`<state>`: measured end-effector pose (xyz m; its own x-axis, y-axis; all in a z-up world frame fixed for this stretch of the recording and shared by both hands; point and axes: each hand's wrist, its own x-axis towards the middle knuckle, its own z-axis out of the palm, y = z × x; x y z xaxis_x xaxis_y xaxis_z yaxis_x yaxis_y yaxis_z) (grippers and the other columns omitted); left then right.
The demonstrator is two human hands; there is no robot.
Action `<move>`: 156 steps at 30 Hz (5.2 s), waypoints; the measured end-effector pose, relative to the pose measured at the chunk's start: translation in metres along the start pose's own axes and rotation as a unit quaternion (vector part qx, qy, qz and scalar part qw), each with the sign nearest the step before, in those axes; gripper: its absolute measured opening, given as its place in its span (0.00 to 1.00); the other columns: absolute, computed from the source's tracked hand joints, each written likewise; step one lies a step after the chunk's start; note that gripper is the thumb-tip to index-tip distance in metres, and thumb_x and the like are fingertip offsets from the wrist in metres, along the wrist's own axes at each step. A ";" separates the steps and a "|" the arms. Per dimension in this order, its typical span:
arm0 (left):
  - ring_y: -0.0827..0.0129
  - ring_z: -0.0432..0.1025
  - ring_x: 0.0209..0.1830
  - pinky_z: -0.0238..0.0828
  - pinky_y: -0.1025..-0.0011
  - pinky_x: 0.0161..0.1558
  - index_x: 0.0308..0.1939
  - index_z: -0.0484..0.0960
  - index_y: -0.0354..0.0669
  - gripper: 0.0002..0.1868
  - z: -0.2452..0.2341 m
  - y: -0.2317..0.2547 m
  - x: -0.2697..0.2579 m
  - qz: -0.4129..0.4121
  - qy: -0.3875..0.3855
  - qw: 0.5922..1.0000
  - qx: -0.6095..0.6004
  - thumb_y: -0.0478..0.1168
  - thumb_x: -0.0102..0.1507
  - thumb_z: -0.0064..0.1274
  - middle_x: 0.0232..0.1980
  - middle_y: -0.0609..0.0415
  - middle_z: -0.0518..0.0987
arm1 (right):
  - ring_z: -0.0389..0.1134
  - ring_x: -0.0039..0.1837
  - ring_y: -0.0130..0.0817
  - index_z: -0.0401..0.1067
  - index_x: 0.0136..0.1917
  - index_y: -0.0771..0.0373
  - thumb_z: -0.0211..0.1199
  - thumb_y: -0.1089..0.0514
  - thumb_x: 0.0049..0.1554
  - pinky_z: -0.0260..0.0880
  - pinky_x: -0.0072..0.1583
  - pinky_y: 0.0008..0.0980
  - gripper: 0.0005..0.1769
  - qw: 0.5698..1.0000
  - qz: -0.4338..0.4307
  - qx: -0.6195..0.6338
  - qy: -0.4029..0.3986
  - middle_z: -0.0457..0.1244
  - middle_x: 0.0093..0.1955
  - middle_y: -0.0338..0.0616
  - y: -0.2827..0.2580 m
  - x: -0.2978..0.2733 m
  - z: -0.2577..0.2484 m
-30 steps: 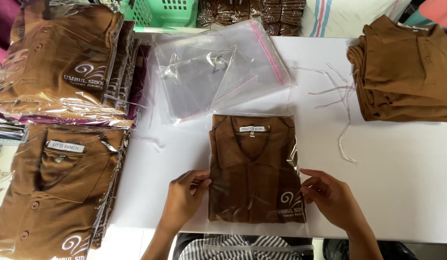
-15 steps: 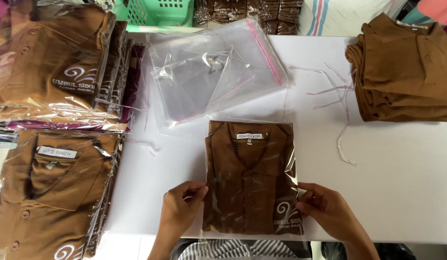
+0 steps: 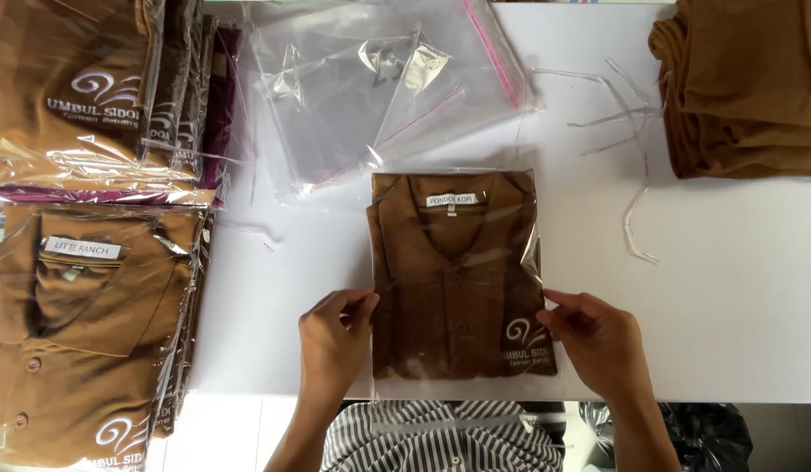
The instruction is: The person folds a shirt and slides it into a clear plastic bag.
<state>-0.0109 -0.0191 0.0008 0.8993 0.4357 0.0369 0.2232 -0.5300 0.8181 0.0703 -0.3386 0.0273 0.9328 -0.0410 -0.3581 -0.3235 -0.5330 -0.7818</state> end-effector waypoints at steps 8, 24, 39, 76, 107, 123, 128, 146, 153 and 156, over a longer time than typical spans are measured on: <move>0.73 0.85 0.28 0.86 0.76 0.36 0.40 0.93 0.47 0.06 -0.022 -0.003 -0.029 -0.138 -0.144 0.980 -0.003 0.39 0.60 0.66 0.35 0.60 0.92 | 0.76 0.40 0.38 0.86 0.60 0.71 0.76 0.77 0.49 0.80 0.45 0.35 0.24 0.978 0.093 0.054 -0.181 0.77 0.37 0.55 0.049 -0.017 -0.024; 0.62 0.85 0.29 0.89 0.67 0.33 0.42 0.92 0.38 0.08 -0.016 0.015 -0.008 -0.122 -0.029 0.989 -0.080 0.37 0.61 0.66 0.33 0.43 0.89 | 0.75 0.39 0.42 0.78 0.68 0.68 0.64 0.79 0.52 0.83 0.47 0.43 0.31 0.987 -0.065 0.097 -0.108 0.73 0.41 0.56 0.043 -0.001 -0.005; 0.57 0.76 0.54 0.76 0.60 0.53 0.59 0.82 0.39 0.22 0.018 0.017 0.103 -0.162 -0.123 0.941 -0.270 0.44 0.64 0.65 0.52 0.45 0.81 | 0.70 0.52 0.45 0.76 0.56 0.74 0.66 0.62 0.62 0.75 0.61 0.53 0.12 0.980 -0.016 0.167 -0.111 0.63 0.51 0.52 -0.006 0.094 0.016; 0.77 0.72 0.36 0.74 0.72 0.45 0.40 0.86 0.45 0.11 0.056 0.003 0.125 -0.025 0.047 0.934 -0.352 0.47 0.71 0.60 0.31 0.59 0.82 | 0.75 0.48 0.40 0.79 0.51 0.69 0.64 0.48 0.69 0.77 0.53 0.40 0.19 0.926 -0.086 0.364 -0.054 0.70 0.42 0.51 -0.026 0.154 0.069; 0.38 0.46 0.85 0.34 0.39 0.79 0.77 0.64 0.40 0.40 0.038 0.032 0.021 0.273 -0.035 0.924 0.265 0.62 0.69 0.46 0.82 0.37 0.58 | 0.37 0.87 0.60 0.51 0.86 0.49 0.44 0.35 0.67 0.38 0.80 0.61 0.38 0.814 -0.437 -0.382 0.010 0.42 0.88 0.51 -0.036 0.017 0.071; 0.33 0.49 0.83 0.42 0.36 0.75 0.78 0.67 0.47 0.38 0.062 0.027 0.040 0.235 -0.012 0.941 0.245 0.59 0.67 0.47 0.83 0.41 0.59 | 0.45 0.85 0.58 0.57 0.84 0.43 0.44 0.40 0.66 0.46 0.78 0.56 0.34 0.817 -0.449 -0.360 0.030 0.48 0.87 0.42 -0.040 0.035 0.095; 0.32 0.45 0.83 0.39 0.34 0.75 0.79 0.65 0.47 0.38 0.056 0.028 0.042 0.224 -0.048 0.949 0.215 0.58 0.68 0.47 0.84 0.40 0.56 | 0.44 0.86 0.58 0.60 0.83 0.42 0.47 0.40 0.67 0.46 0.78 0.55 0.33 0.835 -0.447 -0.321 0.008 0.47 0.88 0.41 -0.042 0.036 0.088; 0.40 0.60 0.73 0.81 0.45 0.48 0.69 0.74 0.43 0.27 0.030 0.026 0.007 0.140 -0.001 0.975 0.172 0.52 0.70 0.49 0.74 0.40 0.65 | 0.74 0.47 0.41 0.72 0.73 0.65 0.70 0.69 0.51 0.78 0.48 0.37 0.35 0.978 0.010 0.171 -0.118 0.72 0.49 0.53 -0.069 0.027 0.026; 0.34 0.69 0.63 0.70 0.29 0.60 0.78 0.58 0.46 0.48 -0.032 0.169 0.001 -0.009 -0.308 0.947 0.089 0.73 0.65 0.22 0.79 0.40 0.54 | 0.72 0.52 0.43 0.50 0.86 0.51 0.67 0.72 0.49 0.69 0.61 0.39 0.56 0.967 -0.058 0.216 -0.123 0.74 0.53 0.57 -0.132 -0.003 0.012; 0.48 0.80 0.23 0.82 0.46 0.29 0.66 0.62 0.29 0.47 -0.042 0.206 -0.008 0.125 -0.308 0.927 0.173 0.72 0.68 0.27 0.32 0.43 0.79 | 0.74 0.50 0.44 0.34 0.85 0.43 0.63 0.71 0.54 0.75 0.55 0.43 0.58 0.904 -0.182 0.280 -0.267 0.71 0.54 0.59 -0.138 0.009 0.007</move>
<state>0.0122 -0.1016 0.1933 0.9596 -0.1740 -0.2212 -0.0099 -0.8065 0.5912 0.1226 -0.2598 0.1283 0.8324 0.5442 -0.1044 -0.1802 0.0876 -0.9797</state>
